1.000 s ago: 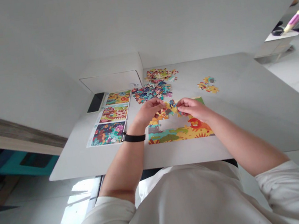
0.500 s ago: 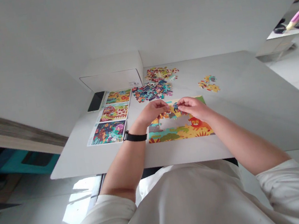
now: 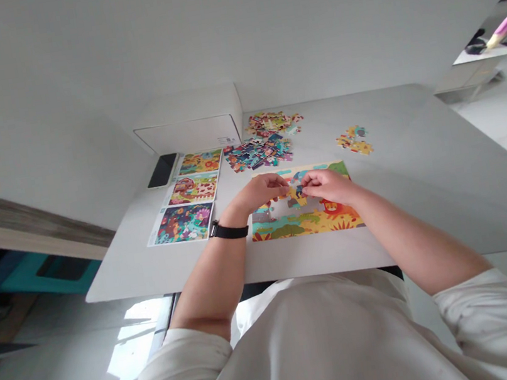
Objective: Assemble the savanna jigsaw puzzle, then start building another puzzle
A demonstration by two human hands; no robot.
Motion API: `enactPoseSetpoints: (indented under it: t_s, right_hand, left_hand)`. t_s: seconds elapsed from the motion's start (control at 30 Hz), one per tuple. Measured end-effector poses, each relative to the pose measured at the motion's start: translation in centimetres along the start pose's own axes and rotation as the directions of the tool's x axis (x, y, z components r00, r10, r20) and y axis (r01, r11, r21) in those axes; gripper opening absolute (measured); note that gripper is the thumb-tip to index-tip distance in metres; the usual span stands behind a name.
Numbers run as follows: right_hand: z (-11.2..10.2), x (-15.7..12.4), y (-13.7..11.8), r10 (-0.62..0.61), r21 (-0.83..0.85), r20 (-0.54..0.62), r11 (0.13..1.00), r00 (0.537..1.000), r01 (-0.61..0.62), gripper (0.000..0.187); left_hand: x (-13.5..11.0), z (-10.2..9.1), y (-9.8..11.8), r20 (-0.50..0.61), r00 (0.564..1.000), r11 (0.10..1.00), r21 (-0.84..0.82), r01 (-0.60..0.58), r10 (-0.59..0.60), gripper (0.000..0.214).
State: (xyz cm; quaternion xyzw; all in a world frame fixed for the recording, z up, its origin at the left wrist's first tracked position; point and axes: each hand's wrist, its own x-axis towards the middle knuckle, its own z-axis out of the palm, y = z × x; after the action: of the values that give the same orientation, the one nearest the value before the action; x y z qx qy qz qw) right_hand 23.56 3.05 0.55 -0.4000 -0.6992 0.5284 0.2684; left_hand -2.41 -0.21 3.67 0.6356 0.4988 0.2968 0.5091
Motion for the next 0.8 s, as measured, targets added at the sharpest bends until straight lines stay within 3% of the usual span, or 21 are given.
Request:
enactPoseSetpoints:
  t_s: [0.1, 0.17, 0.23, 0.33, 0.47, 0.67, 0.8]
  right_hand:
    - [-0.2, 0.0, 0.2, -0.033, -0.083, 0.013, 0.996, 0.999, 0.034, 0.023]
    - [-0.5, -0.2, 0.1, -0.130, -0.186, -0.012, 0.974, 0.991, 0.126, 0.028]
    - [-0.9, -0.5, -0.4, -0.269, -0.317, 0.017, 0.912, 0.963, 0.260, 0.036]
    - [-1.3, -1.0, -1.2, -0.411, -0.470, 0.169, 0.765, 0.896, 0.440, 0.044]
    - [-1.0, -1.7, -2.0, -0.422, -0.584, 0.279, 0.638, 0.862, 0.501, 0.040]
    - [-0.5, -2.0, -2.3, -0.420, -0.642, 0.313, 0.568, 0.852, 0.515, 0.034]
    - [-0.7, -2.0, -2.4, -0.409, -0.643, 0.318, 0.570, 0.855, 0.512, 0.030]
  left_hand:
    - [0.0, 0.1, -0.1, 0.043, 0.999, 1.000, 0.011, -0.008, 0.008, 0.020]
    - [0.0, 0.1, -0.1, 0.039, 0.999, 0.999, 0.034, -0.012, 0.010, 0.017]
    - [0.0, 0.1, -0.1, 0.027, 1.000, 0.998, 0.059, -0.013, 0.012, 0.015]
    - [0.0, 0.0, -0.2, 0.032, 0.999, 0.997, 0.076, -0.013, 0.011, 0.012]
    - [0.0, -0.1, -0.1, 0.054, 0.999, 0.998, 0.061, -0.010, 0.006, 0.014]
    - [-0.2, -0.1, 0.1, 0.071, 0.997, 0.997, 0.075, 0.015, -0.020, 0.013]
    - [-0.4, -0.4, 0.1, 0.002, 0.992, 0.961, 0.249, -0.124, 0.127, 0.019]
